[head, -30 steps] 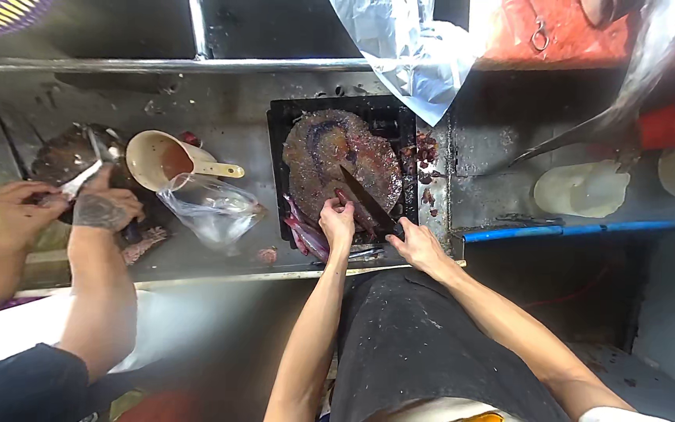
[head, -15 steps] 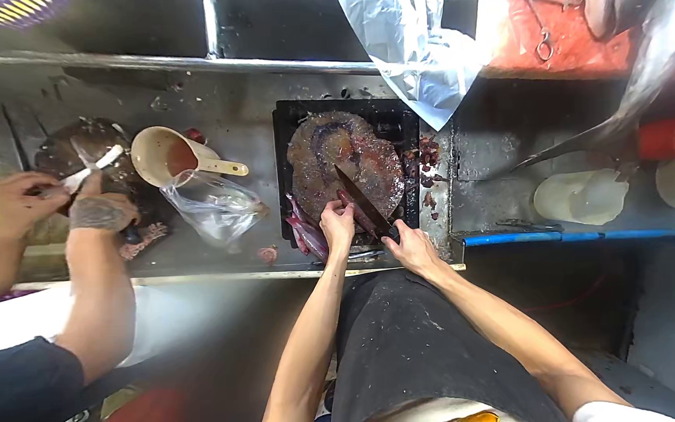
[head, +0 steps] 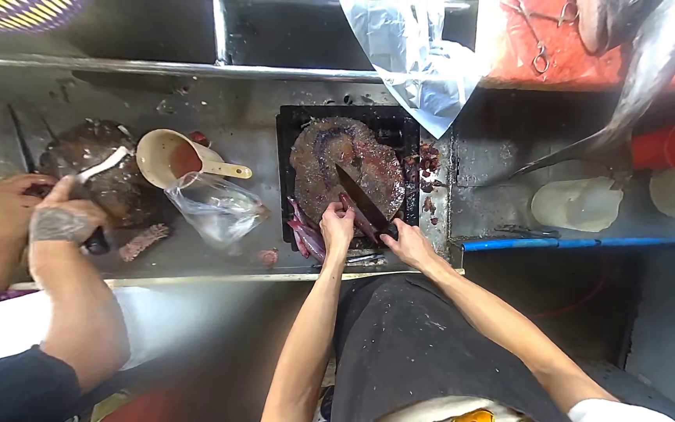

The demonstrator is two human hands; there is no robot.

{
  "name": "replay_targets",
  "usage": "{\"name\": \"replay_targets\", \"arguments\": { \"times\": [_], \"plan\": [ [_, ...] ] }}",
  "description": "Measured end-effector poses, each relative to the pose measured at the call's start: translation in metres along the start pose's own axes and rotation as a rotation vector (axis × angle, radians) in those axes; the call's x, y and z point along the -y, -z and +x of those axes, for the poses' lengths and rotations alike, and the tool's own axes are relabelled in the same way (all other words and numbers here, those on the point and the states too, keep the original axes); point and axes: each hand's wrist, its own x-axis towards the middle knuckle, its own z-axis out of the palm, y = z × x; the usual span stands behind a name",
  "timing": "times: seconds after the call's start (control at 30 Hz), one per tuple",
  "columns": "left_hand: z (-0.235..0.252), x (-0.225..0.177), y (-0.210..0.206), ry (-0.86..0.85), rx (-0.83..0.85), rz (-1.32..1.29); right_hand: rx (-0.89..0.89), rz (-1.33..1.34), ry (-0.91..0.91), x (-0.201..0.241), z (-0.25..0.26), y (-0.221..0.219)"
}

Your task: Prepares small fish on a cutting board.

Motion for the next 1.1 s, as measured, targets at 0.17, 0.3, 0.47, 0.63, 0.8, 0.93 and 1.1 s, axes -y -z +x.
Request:
{"name": "replay_targets", "arguments": {
  "times": [0.17, 0.3, 0.47, 0.63, 0.8, 0.93, 1.1],
  "plan": [
    [-0.007, 0.010, 0.002, -0.533, -0.041, 0.426, -0.078, -0.011, -0.018, -0.024, -0.015, 0.020],
    [0.003, 0.037, -0.004, -0.647, -0.136, 0.496, -0.021, -0.196, 0.080, -0.012, -0.023, 0.036],
    [0.021, 0.055, 0.024, -0.767, -0.123, 0.302, 0.068, -0.382, 0.146, 0.016, -0.017, 0.058],
    [0.025, 0.061, 0.025, -0.857, -0.125, 0.225, 0.090, -0.569, 0.111, 0.032, -0.011, 0.085],
    [0.026, 0.066, 0.019, -0.908, -0.157, 0.267, 0.099, -0.597, 0.130, 0.050, 0.001, 0.081],
    [0.026, 0.069, 0.019, -0.923, -0.149, 0.248, 0.213, -0.359, 0.034, 0.059, 0.010, 0.082],
    [0.024, 0.068, 0.014, -0.855, -0.162, 0.186, 0.406, 0.031, -0.137, 0.029, -0.019, 0.082]
  ]
}}
